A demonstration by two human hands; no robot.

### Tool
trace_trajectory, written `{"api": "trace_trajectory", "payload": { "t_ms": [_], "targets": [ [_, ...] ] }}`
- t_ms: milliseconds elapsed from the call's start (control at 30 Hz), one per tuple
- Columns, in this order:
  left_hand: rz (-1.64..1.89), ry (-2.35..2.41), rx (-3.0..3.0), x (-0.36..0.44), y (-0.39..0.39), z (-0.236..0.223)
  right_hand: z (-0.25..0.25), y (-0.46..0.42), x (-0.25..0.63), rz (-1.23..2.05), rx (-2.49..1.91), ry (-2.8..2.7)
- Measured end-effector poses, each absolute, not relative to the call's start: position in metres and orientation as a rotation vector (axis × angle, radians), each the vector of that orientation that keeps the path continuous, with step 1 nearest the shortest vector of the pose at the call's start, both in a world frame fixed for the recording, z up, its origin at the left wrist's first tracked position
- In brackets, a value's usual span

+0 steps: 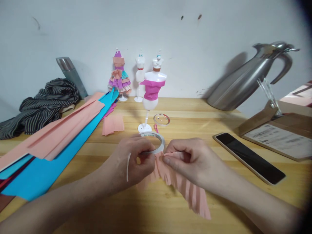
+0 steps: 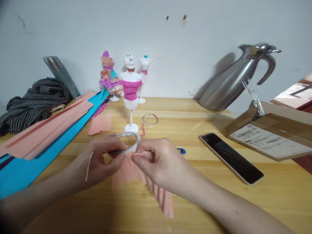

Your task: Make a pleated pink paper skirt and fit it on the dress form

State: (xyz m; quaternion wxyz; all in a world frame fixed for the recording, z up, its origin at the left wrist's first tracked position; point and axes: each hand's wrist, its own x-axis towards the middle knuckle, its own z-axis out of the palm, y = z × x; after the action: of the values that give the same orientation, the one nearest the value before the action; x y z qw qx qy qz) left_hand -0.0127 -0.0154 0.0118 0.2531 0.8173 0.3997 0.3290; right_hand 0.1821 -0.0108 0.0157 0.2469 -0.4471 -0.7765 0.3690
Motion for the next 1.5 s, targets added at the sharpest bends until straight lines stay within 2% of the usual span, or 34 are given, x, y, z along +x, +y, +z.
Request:
{"api": "trace_trajectory", "payload": {
  "t_ms": [300,833,1133,1333,1500],
  "targets": [
    [0.927,1.090,2.300,-0.014,-0.011,0.012,0.022,-0.012,0.187,0.822,-1.272,-2.269],
    [0.872,1.078,2.293,-0.014,-0.011,0.011,0.013,-0.006,0.182,0.726,-1.357,-2.474],
    [0.925,1.141,2.332,-0.014,-0.006,0.002,0.011,0.001,0.181,0.895,-1.312,-2.372],
    [0.726,1.182,2.135,-0.016,0.004,-0.021,-0.008,0.015,0.181,0.944,-1.349,-2.414],
    [0.447,1.175,1.894,-0.019,0.006,-0.013,-0.016,0.020,0.183,1.064,-1.293,-2.452]
  ]
}}
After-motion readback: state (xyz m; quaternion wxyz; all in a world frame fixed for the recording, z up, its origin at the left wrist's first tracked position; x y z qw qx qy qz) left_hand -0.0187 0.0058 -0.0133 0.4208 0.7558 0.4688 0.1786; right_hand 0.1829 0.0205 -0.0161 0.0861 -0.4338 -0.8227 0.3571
